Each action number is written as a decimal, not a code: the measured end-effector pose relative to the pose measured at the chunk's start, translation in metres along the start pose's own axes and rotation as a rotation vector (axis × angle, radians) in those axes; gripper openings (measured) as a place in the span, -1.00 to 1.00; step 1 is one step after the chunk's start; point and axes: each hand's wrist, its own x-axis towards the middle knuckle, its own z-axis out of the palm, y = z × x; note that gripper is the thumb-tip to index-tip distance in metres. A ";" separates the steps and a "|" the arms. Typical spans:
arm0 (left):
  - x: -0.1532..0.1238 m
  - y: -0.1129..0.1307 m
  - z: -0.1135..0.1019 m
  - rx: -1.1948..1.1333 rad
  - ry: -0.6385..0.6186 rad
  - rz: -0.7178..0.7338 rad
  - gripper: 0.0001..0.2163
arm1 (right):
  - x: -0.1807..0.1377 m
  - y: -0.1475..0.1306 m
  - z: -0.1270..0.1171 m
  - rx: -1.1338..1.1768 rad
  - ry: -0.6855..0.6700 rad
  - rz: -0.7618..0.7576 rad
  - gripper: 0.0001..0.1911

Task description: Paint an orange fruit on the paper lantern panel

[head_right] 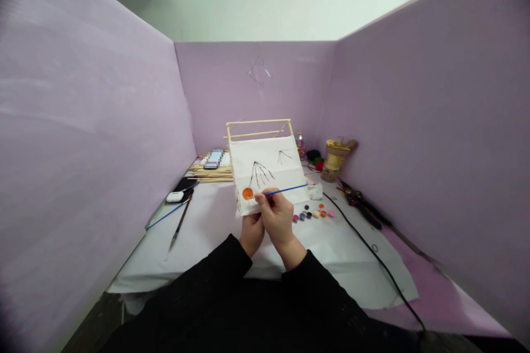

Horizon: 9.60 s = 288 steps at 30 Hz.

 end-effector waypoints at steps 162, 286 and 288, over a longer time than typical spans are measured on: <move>-0.001 0.000 0.000 0.006 -0.016 0.021 -0.68 | 0.007 0.007 -0.007 0.085 -0.173 -0.043 -0.90; 0.006 -0.008 0.000 -0.118 0.082 -0.115 -0.79 | 0.015 0.006 0.001 -0.027 -0.140 -0.155 -0.91; 0.005 -0.004 0.001 -0.099 0.075 -0.109 -0.79 | 0.015 0.007 0.002 -0.022 -0.115 -0.147 -0.91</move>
